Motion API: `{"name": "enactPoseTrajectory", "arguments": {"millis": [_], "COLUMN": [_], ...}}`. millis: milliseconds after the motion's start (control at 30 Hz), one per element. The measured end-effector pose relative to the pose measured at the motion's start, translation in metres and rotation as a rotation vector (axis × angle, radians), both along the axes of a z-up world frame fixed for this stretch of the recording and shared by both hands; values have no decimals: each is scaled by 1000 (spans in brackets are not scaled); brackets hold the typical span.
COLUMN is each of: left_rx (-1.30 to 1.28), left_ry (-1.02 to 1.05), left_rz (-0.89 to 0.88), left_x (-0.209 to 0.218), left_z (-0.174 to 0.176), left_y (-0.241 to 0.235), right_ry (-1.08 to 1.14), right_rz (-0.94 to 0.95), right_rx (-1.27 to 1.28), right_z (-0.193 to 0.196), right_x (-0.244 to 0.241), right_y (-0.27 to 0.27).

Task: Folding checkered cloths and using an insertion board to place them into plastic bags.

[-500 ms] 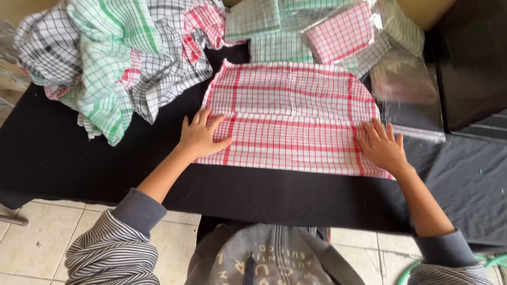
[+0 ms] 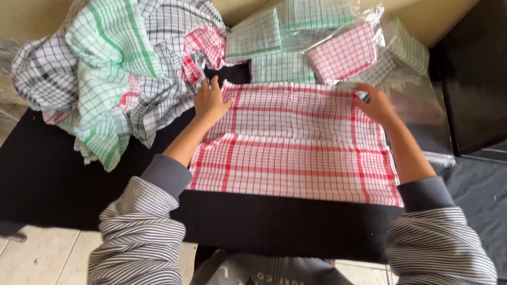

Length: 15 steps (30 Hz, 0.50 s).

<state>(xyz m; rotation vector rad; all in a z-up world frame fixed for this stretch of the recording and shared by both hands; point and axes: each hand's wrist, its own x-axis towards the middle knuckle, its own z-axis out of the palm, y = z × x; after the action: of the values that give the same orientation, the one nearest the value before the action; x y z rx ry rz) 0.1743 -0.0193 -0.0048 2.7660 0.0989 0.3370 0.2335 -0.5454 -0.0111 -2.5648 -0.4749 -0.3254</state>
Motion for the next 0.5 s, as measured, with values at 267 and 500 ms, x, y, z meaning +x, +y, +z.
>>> {"name": "enactPoseTrajectory", "arguments": {"millis": [267,500], "left_rx": [14,-87], "left_ry": [-31,-195], "left_rz": [102,17], "left_x": [55,42], "left_z": [-35,-20], "left_y": [7,42], "right_ry": [179,-16], "right_rz": [-19,87], "right_rx": [32,-288], "right_z": [48,45], "right_x": [-21,-14], "right_y": [63,5]}}
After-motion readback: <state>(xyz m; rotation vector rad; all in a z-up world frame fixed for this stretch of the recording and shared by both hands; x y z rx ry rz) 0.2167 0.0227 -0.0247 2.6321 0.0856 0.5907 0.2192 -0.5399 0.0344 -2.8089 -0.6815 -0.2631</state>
